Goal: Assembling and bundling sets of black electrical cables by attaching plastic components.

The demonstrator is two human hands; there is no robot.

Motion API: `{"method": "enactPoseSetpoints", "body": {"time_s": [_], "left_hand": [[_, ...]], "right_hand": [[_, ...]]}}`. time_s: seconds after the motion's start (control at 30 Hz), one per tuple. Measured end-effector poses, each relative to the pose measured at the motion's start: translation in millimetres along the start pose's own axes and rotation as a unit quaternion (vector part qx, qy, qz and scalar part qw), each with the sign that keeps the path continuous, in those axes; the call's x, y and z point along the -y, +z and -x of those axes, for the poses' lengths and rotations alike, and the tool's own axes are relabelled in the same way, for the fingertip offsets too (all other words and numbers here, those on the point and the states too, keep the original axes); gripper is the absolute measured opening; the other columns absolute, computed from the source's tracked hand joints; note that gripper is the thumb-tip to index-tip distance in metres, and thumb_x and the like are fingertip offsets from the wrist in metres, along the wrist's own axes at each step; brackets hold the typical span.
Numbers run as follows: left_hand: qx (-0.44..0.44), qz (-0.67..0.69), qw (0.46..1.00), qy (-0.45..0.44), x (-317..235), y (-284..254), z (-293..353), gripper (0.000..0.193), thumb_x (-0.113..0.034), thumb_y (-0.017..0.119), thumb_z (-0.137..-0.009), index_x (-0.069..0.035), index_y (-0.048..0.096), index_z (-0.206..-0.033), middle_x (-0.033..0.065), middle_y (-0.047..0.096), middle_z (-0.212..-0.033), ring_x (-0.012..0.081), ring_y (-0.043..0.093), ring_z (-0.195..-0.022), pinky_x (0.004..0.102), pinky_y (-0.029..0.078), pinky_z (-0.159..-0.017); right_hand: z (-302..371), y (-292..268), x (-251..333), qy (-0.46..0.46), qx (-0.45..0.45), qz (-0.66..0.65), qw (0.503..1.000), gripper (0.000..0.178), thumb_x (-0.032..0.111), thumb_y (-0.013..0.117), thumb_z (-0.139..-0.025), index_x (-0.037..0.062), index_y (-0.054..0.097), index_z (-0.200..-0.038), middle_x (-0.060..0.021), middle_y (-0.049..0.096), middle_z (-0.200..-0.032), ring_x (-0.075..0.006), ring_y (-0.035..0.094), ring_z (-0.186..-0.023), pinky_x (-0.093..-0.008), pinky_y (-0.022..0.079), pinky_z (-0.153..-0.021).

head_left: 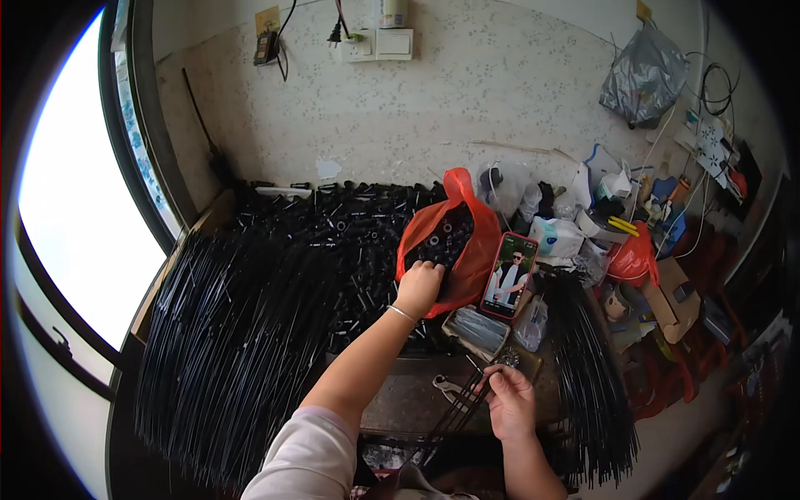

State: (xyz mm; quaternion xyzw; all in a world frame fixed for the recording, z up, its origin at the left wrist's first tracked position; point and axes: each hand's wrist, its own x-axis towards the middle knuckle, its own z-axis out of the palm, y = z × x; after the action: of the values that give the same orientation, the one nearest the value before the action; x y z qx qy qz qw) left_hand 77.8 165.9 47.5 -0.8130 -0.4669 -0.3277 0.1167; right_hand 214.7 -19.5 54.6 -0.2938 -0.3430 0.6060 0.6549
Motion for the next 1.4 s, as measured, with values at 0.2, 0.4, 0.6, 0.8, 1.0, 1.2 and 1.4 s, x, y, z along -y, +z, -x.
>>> {"method": "enactPoseSetpoints", "body": {"time_s": [0.2,0.4,0.6,0.8,1.0,1.2,1.4], "left_hand": [[0.031,0.044,0.997,-0.062,4,-3,-13,0.01,-0.01,0.048,-0.066,-0.003,0.048,-0.073,0.0139,0.053,-0.067,0.0286,0.052,-0.064,0.0338,0.043,-0.06],[0.017,0.809,0.513,-0.286,-10,-53,52,0.013,-0.002,0.05,-0.073,0.0,0.052,-0.085,0.0078,0.054,-0.083,0.0142,0.054,-0.071,0.0223,0.045,-0.063],[0.041,0.905,0.369,-0.208,-66,-105,104,0.015,0.001,0.054,-0.068,0.002,0.052,-0.082,0.015,0.05,-0.089,0.0188,0.055,-0.071,0.0236,0.047,-0.064],[0.045,0.903,0.4,-0.151,-62,-146,122,0.01,0.001,0.055,-0.066,0.0,0.052,-0.076,0.0183,0.049,-0.083,0.0202,0.053,-0.07,0.0265,0.047,-0.062],[0.048,0.9,0.408,-0.143,-61,-153,136,0.009,0.002,0.056,-0.064,0.002,0.052,-0.073,0.0179,0.047,-0.084,0.0232,0.053,-0.07,0.0281,0.048,-0.06],[0.09,0.847,0.512,-0.114,-57,-168,132,0.006,0.002,0.057,-0.063,0.006,0.056,-0.067,0.0193,0.05,-0.077,0.0249,0.053,-0.067,0.0318,0.049,-0.056],[0.045,0.795,0.594,-0.113,-69,-169,134,0.009,-0.005,0.06,-0.062,0.001,0.058,-0.067,0.0135,0.052,-0.077,0.0201,0.047,-0.071,0.0285,0.04,-0.064]], "right_hand": [[3,-5,2,0.003,-0.016,0.003,1.0,0.011,0.006,0.053,-0.072,0.0007,0.053,-0.082,-0.0043,0.053,-0.074,-0.0125,0.05,-0.066,-0.0219,0.04,-0.061],[4,-1,1,-0.003,-0.044,0.017,0.999,0.009,0.006,0.052,-0.073,0.0023,0.051,-0.081,-0.0008,0.052,-0.072,-0.0084,0.049,-0.066,-0.0172,0.038,-0.063],[22,48,5,-0.023,0.127,0.064,0.99,0.01,0.006,0.049,-0.075,0.001,0.047,-0.084,-0.0024,0.051,-0.082,-0.0069,0.047,-0.075,-0.0176,0.036,-0.069],[45,72,-8,-0.127,0.127,0.143,0.973,0.012,0.004,0.048,-0.076,-0.0006,0.043,-0.086,-0.003,0.049,-0.081,-0.0046,0.046,-0.07,-0.0164,0.038,-0.063],[35,62,-5,0.087,0.253,-0.041,0.963,0.014,0.005,0.055,-0.07,0.0029,0.044,-0.077,-0.0047,0.051,-0.073,-0.013,0.051,-0.064,-0.0228,0.042,-0.059],[36,67,1,0.127,0.22,-0.073,0.964,0.017,0.002,0.057,-0.068,0.0027,0.043,-0.077,-0.0052,0.05,-0.074,-0.0139,0.052,-0.065,-0.0231,0.045,-0.06],[39,58,7,0.088,0.255,-0.031,0.962,0.023,0.003,0.056,-0.069,0.0003,0.044,-0.088,-0.0066,0.05,-0.082,-0.0145,0.052,-0.07,-0.0254,0.045,-0.061]]}}
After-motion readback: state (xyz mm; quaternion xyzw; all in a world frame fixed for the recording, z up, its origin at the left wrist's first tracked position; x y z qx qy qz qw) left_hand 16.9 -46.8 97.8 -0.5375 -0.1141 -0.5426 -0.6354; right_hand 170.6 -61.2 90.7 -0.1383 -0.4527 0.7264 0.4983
